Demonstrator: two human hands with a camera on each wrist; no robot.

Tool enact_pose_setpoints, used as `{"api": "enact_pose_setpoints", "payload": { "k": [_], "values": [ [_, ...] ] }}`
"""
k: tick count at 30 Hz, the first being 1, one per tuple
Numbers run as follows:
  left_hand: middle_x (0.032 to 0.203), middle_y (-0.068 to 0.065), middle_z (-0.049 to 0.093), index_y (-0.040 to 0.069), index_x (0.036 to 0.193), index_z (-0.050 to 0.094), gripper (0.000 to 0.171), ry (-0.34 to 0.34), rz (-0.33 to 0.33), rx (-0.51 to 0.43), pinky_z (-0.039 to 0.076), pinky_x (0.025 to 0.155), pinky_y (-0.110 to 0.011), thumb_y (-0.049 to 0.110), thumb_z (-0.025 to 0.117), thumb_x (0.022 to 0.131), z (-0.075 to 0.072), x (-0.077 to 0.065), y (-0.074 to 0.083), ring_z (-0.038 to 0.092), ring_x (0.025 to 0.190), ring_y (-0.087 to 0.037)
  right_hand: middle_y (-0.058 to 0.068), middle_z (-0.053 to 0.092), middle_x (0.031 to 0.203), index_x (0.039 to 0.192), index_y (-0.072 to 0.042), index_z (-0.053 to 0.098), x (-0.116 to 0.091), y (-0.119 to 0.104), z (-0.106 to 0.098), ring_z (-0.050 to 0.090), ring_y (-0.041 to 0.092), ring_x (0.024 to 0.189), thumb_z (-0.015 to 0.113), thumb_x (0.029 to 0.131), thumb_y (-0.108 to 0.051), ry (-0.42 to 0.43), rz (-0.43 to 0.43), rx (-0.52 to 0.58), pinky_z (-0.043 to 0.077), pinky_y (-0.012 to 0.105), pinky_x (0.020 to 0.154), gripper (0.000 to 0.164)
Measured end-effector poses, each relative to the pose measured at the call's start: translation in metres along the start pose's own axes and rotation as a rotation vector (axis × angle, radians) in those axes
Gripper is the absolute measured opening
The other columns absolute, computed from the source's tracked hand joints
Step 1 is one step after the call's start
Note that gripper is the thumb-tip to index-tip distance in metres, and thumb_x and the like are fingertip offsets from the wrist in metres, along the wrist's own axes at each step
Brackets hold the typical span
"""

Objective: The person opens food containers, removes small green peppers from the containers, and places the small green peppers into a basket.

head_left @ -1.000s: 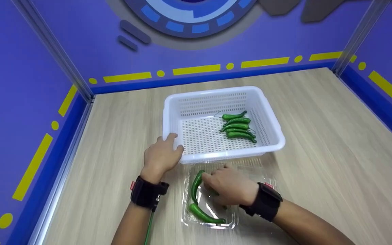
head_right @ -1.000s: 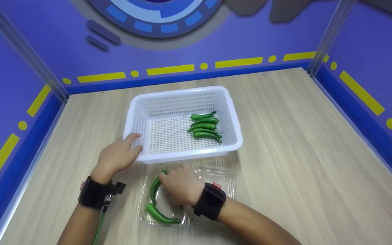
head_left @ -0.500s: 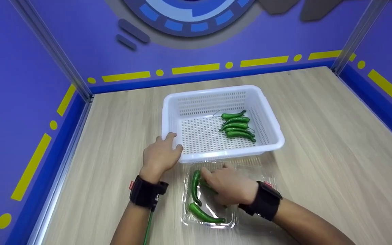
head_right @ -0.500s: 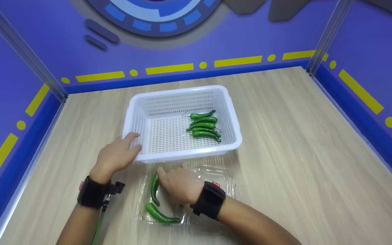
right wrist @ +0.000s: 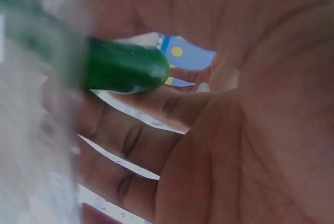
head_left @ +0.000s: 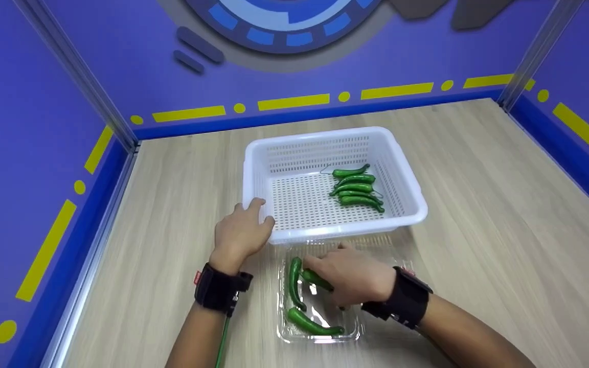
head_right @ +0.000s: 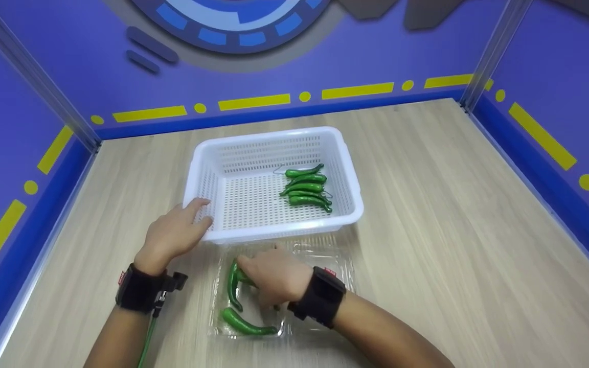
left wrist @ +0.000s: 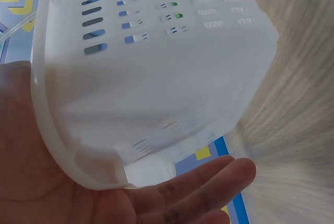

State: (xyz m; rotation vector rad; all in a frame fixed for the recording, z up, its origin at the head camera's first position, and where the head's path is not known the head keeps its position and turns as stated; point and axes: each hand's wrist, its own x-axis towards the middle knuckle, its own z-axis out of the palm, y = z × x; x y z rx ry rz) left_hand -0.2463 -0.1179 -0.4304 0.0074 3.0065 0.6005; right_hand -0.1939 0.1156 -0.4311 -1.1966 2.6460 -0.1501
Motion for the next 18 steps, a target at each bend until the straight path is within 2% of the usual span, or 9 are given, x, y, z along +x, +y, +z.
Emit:
{"api": "enact_pose_setpoints", "payload": {
  "k": [3, 7, 9, 13, 18],
  "values": [
    [0.136, -0.022, 0.059, 0.021, 0.15, 0.049, 0.058, -0.006, -0.004, 0.003, 0.052, 0.08, -0.054, 0.047, 0.043, 0.099, -0.001, 0.0, 0.0, 0.065, 0.102, -0.041, -0.012, 0.06, 0.074, 0.1, -0.021, 0.052, -0.002, 0.002, -0.003, 0.061, 0.012, 0.071, 0.082, 0.069, -0.012, 0.016, -0.027, -0.006, 0.052, 0.043, 0.086, 0.044],
    [0.137, -0.021, 0.059, 0.021, 0.15, 0.049, 0.058, -0.009, -0.008, 0.002, 0.052, 0.081, -0.054, 0.047, 0.043, 0.099, -0.001, 0.001, 0.001, 0.065, 0.102, -0.04, -0.015, 0.053, 0.069, 0.095, -0.021, 0.055, -0.005, 0.005, -0.009, 0.053, 0.006, 0.064, 0.08, 0.077, -0.021, 0.033, -0.07, -0.019, 0.052, 0.041, 0.084, 0.031],
    [0.137, -0.021, 0.059, 0.021, 0.15, 0.049, 0.058, -0.007, -0.008, -0.001, 0.052, 0.081, -0.054, 0.047, 0.043, 0.099, -0.002, 0.001, 0.001, 0.065, 0.102, -0.04, -0.016, 0.052, 0.069, 0.093, -0.021, 0.055, -0.006, 0.007, -0.012, 0.051, 0.005, 0.062, 0.078, 0.081, -0.025, 0.035, -0.081, -0.007, 0.051, 0.036, 0.076, 0.027],
    [0.137, -0.021, 0.06, 0.021, 0.15, 0.049, 0.058, -0.005, -0.01, -0.004, 0.052, 0.082, -0.054, 0.047, 0.044, 0.098, -0.002, 0.001, 0.001, 0.065, 0.103, -0.04, -0.014, 0.053, 0.071, 0.089, -0.021, 0.055, -0.008, 0.009, -0.019, 0.05, 0.005, 0.061, 0.077, 0.084, -0.027, 0.03, -0.086, 0.055, 0.046, 0.025, 0.06, 0.023],
    [0.138, -0.021, 0.059, 0.021, 0.15, 0.049, 0.059, -0.007, -0.009, -0.011, 0.052, 0.083, -0.054, 0.048, 0.044, 0.098, -0.001, 0.0, 0.001, 0.065, 0.105, -0.04, -0.012, 0.058, 0.075, 0.088, -0.021, 0.058, -0.012, 0.012, -0.023, 0.052, 0.004, 0.063, 0.075, 0.086, -0.03, 0.054, -0.099, 0.09, 0.045, 0.022, 0.06, 0.02]
  ]
}}
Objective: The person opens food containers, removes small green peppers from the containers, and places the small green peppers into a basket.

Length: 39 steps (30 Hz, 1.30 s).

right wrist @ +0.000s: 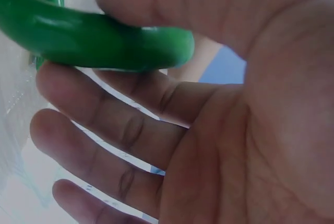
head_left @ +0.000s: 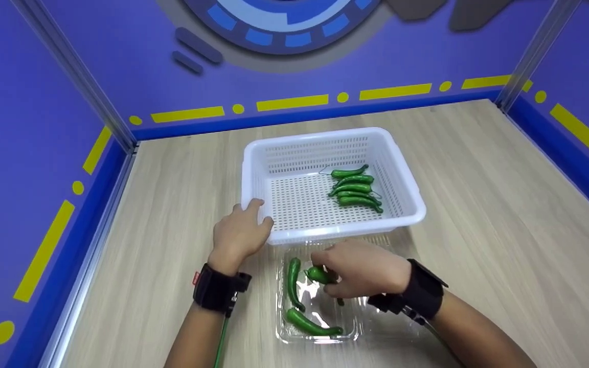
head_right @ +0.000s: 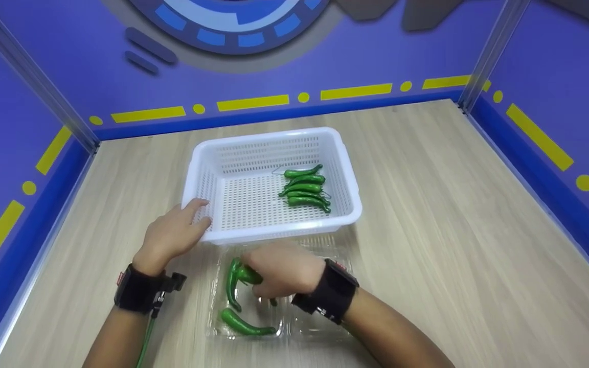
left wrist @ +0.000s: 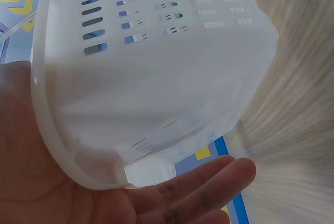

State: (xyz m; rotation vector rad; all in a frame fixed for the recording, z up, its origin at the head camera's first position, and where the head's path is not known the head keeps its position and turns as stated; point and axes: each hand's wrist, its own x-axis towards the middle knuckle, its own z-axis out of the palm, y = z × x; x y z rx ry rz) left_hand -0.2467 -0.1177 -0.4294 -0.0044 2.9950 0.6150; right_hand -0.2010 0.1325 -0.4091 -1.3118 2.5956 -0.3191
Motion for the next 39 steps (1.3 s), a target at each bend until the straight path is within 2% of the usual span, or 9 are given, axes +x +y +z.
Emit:
{"api": "enact_pose_setpoints", "payload": {
  "k": [6, 13, 16, 20, 31, 39],
  "values": [
    [0.137, -0.021, 0.059, 0.021, 0.15, 0.049, 0.059, 0.007, 0.0, -0.007, 0.052, 0.084, -0.055, 0.047, 0.044, 0.098, 0.001, 0.001, 0.0, 0.065, 0.106, -0.04, -0.011, 0.063, 0.08, 0.094, -0.019, 0.063, -0.003, 0.0, -0.006, 0.053, 0.003, 0.067, 0.078, 0.086, -0.033, 0.034, -0.048, -0.01, 0.047, 0.022, 0.063, 0.022],
    [0.133, -0.022, 0.061, 0.02, 0.149, 0.05, 0.057, 0.013, 0.013, 0.012, 0.053, 0.078, -0.055, 0.045, 0.044, 0.098, 0.002, 0.0, 0.0, 0.066, 0.099, -0.04, -0.012, 0.062, 0.079, 0.091, -0.022, 0.062, -0.011, 0.0, -0.018, 0.056, 0.005, 0.069, 0.076, 0.086, -0.028, 0.05, -0.069, 0.079, 0.046, 0.02, 0.061, 0.015],
    [0.133, -0.022, 0.061, 0.019, 0.149, 0.05, 0.057, 0.016, 0.016, 0.017, 0.053, 0.079, -0.055, 0.046, 0.044, 0.098, 0.002, 0.0, 0.0, 0.066, 0.1, -0.041, -0.016, 0.065, 0.084, 0.093, -0.023, 0.064, -0.017, 0.003, -0.025, 0.062, 0.003, 0.076, 0.075, 0.087, -0.024, 0.069, -0.06, 0.132, 0.051, 0.022, 0.069, 0.012],
    [0.135, -0.022, 0.06, 0.02, 0.15, 0.049, 0.058, 0.01, 0.01, 0.017, 0.053, 0.081, -0.055, 0.046, 0.044, 0.099, 0.001, -0.001, 0.0, 0.066, 0.103, -0.041, -0.019, 0.067, 0.089, 0.095, -0.024, 0.066, -0.022, 0.009, -0.036, 0.063, 0.0, 0.084, 0.076, 0.087, -0.018, 0.137, -0.042, 0.178, 0.054, 0.026, 0.079, 0.014],
    [0.136, -0.022, 0.06, 0.02, 0.15, 0.049, 0.059, 0.009, 0.0, 0.007, 0.052, 0.083, -0.055, 0.047, 0.044, 0.099, 0.002, -0.002, -0.003, 0.065, 0.106, -0.041, -0.019, 0.064, 0.087, 0.095, -0.025, 0.065, -0.027, 0.021, -0.049, 0.059, 0.002, 0.077, 0.078, 0.087, -0.018, 0.281, -0.003, 0.154, 0.051, 0.026, 0.073, 0.018],
    [0.136, -0.022, 0.06, 0.019, 0.15, 0.049, 0.059, 0.002, 0.009, 0.007, 0.052, 0.081, -0.055, 0.046, 0.044, 0.099, 0.001, -0.001, -0.001, 0.065, 0.103, -0.041, -0.015, 0.069, 0.089, 0.099, -0.022, 0.065, -0.028, 0.036, -0.055, 0.064, 0.002, 0.079, 0.081, 0.087, -0.024, 0.43, 0.095, 0.1, 0.052, 0.029, 0.072, 0.02]
  ]
}}
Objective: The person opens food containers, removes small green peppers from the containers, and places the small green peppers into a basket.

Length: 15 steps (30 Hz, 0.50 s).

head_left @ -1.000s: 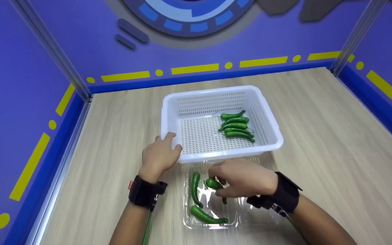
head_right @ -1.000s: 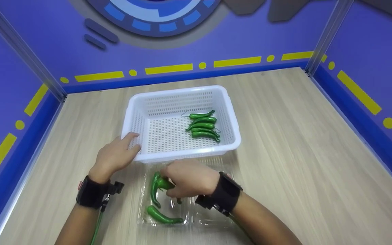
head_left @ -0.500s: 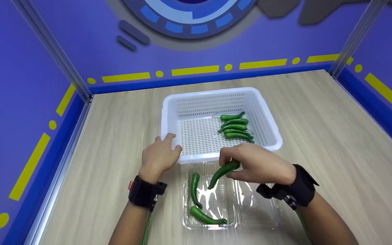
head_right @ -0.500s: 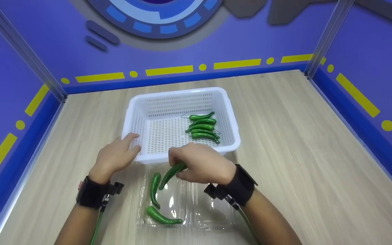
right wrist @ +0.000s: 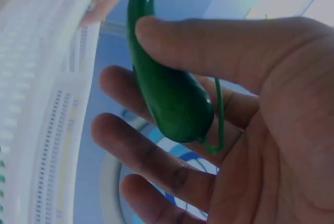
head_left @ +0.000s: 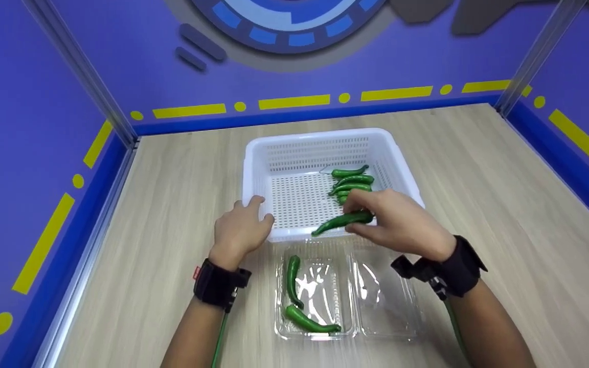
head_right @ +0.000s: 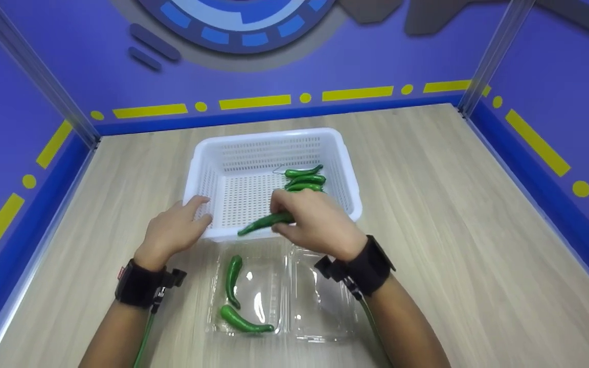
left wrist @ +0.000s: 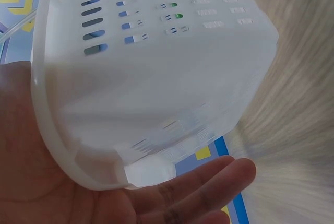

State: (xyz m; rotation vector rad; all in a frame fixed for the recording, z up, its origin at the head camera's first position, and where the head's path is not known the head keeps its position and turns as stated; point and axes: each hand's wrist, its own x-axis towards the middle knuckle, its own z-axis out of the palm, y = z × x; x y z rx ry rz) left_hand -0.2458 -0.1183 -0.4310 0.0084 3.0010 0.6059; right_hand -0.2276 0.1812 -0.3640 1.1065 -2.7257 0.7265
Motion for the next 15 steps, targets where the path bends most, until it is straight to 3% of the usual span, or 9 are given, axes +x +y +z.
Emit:
{"api": "enact_pose_setpoints", "payload": {
  "k": [5, 15],
  "values": [
    [0.135, -0.022, 0.059, 0.019, 0.151, 0.048, 0.059, -0.013, 0.004, -0.005, 0.052, 0.08, -0.054, 0.046, 0.043, 0.099, 0.002, 0.0, 0.002, 0.065, 0.1, -0.04, -0.009, 0.071, 0.091, 0.105, -0.02, 0.065, 0.004, 0.012, -0.006, 0.061, 0.007, 0.076, 0.078, 0.091, -0.029, 0.026, 0.063, -0.045, 0.049, 0.031, 0.069, 0.021],
    [0.14, -0.023, 0.057, 0.021, 0.152, 0.047, 0.059, -0.022, -0.004, -0.004, 0.052, 0.084, -0.055, 0.048, 0.043, 0.099, -0.001, 0.0, 0.0, 0.065, 0.106, -0.042, 0.003, 0.069, 0.088, 0.101, -0.011, 0.062, 0.034, 0.041, -0.013, 0.058, 0.018, 0.072, 0.074, 0.093, -0.026, -0.115, 0.17, -0.129, 0.047, 0.036, 0.066, 0.02]
  ]
}}
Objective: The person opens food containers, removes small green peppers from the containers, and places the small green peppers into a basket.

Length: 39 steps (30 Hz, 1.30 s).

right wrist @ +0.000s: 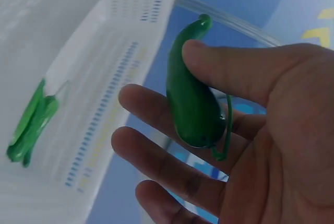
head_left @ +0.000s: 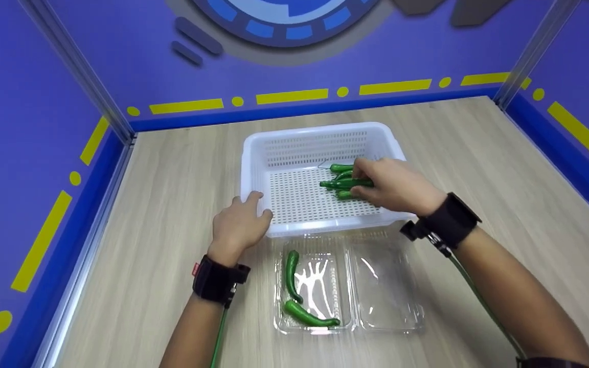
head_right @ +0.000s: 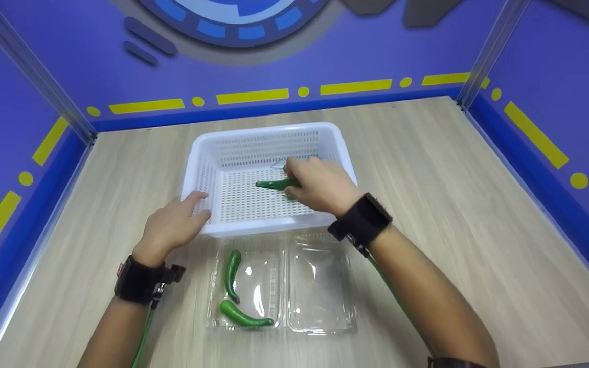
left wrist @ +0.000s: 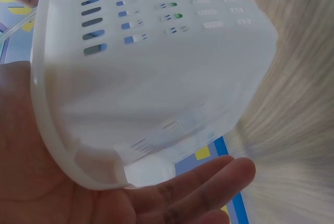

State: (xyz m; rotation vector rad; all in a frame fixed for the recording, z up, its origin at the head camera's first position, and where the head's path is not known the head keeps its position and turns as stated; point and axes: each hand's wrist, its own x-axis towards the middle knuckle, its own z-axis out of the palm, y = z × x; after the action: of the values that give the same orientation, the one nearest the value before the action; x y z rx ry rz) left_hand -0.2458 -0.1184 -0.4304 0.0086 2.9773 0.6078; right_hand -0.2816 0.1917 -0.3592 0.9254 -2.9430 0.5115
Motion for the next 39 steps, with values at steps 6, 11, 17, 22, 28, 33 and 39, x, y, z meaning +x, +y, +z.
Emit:
{"api": "enact_pose_setpoints", "payload": {
  "k": [6, 11, 17, 22, 28, 33, 39],
  "values": [
    [0.139, -0.022, 0.057, 0.021, 0.151, 0.047, 0.059, 0.004, 0.002, -0.006, 0.052, 0.084, -0.055, 0.048, 0.042, 0.099, 0.0, -0.001, 0.0, 0.065, 0.105, -0.042, 0.005, 0.068, 0.086, 0.098, -0.01, 0.062, 0.016, 0.014, 0.009, 0.058, 0.022, 0.074, 0.075, 0.09, -0.024, -0.054, 0.031, -0.108, 0.047, 0.039, 0.068, 0.02],
    [0.137, -0.022, 0.058, 0.02, 0.151, 0.047, 0.059, 0.003, 0.004, -0.005, 0.052, 0.083, -0.055, 0.047, 0.044, 0.099, -0.001, 0.0, 0.001, 0.065, 0.104, -0.041, 0.008, 0.07, 0.089, 0.097, -0.008, 0.064, 0.025, 0.022, 0.011, 0.061, 0.025, 0.077, 0.076, 0.088, -0.021, -0.074, 0.043, -0.14, 0.05, 0.044, 0.071, 0.02],
    [0.135, -0.023, 0.059, 0.019, 0.15, 0.049, 0.057, 0.016, 0.014, 0.002, 0.053, 0.08, -0.055, 0.044, 0.045, 0.099, -0.001, 0.001, 0.001, 0.066, 0.101, -0.041, 0.009, 0.068, 0.092, 0.095, -0.005, 0.068, 0.034, 0.027, 0.01, 0.059, 0.025, 0.078, 0.079, 0.085, -0.018, -0.064, 0.042, -0.167, 0.05, 0.043, 0.073, 0.02],
    [0.135, -0.023, 0.06, 0.018, 0.15, 0.049, 0.058, 0.022, 0.014, -0.002, 0.053, 0.08, -0.055, 0.044, 0.045, 0.098, 0.0, 0.001, 0.001, 0.066, 0.101, -0.041, 0.009, 0.069, 0.092, 0.093, -0.005, 0.071, 0.042, 0.031, 0.009, 0.06, 0.025, 0.08, 0.081, 0.082, -0.016, -0.106, 0.065, -0.187, 0.051, 0.044, 0.075, 0.018],
    [0.133, -0.023, 0.06, 0.018, 0.15, 0.049, 0.058, 0.026, 0.008, -0.005, 0.052, 0.079, -0.054, 0.045, 0.045, 0.099, 0.0, 0.0, -0.002, 0.065, 0.1, -0.04, 0.005, 0.071, 0.084, 0.084, -0.009, 0.072, 0.056, 0.032, 0.011, 0.061, 0.024, 0.077, 0.085, 0.075, -0.017, -0.203, 0.103, -0.255, 0.051, 0.043, 0.071, 0.017],
    [0.132, -0.022, 0.061, 0.018, 0.15, 0.049, 0.058, 0.029, 0.004, -0.006, 0.052, 0.08, -0.053, 0.045, 0.045, 0.099, 0.001, -0.001, -0.002, 0.065, 0.1, -0.039, 0.003, 0.071, 0.079, 0.075, -0.011, 0.073, 0.063, 0.033, 0.016, 0.06, 0.022, 0.074, 0.087, 0.074, -0.021, -0.285, 0.123, -0.292, 0.05, 0.039, 0.068, 0.018],
    [0.133, -0.022, 0.061, 0.018, 0.149, 0.05, 0.057, 0.035, 0.007, -0.013, 0.052, 0.081, -0.054, 0.045, 0.047, 0.098, 0.001, 0.0, 0.001, 0.065, 0.102, -0.04, 0.001, 0.066, 0.075, 0.07, -0.011, 0.069, 0.07, 0.035, 0.021, 0.056, 0.02, 0.07, 0.087, 0.077, -0.022, -0.372, 0.143, -0.339, 0.043, 0.031, 0.062, 0.022]
  ]
}}
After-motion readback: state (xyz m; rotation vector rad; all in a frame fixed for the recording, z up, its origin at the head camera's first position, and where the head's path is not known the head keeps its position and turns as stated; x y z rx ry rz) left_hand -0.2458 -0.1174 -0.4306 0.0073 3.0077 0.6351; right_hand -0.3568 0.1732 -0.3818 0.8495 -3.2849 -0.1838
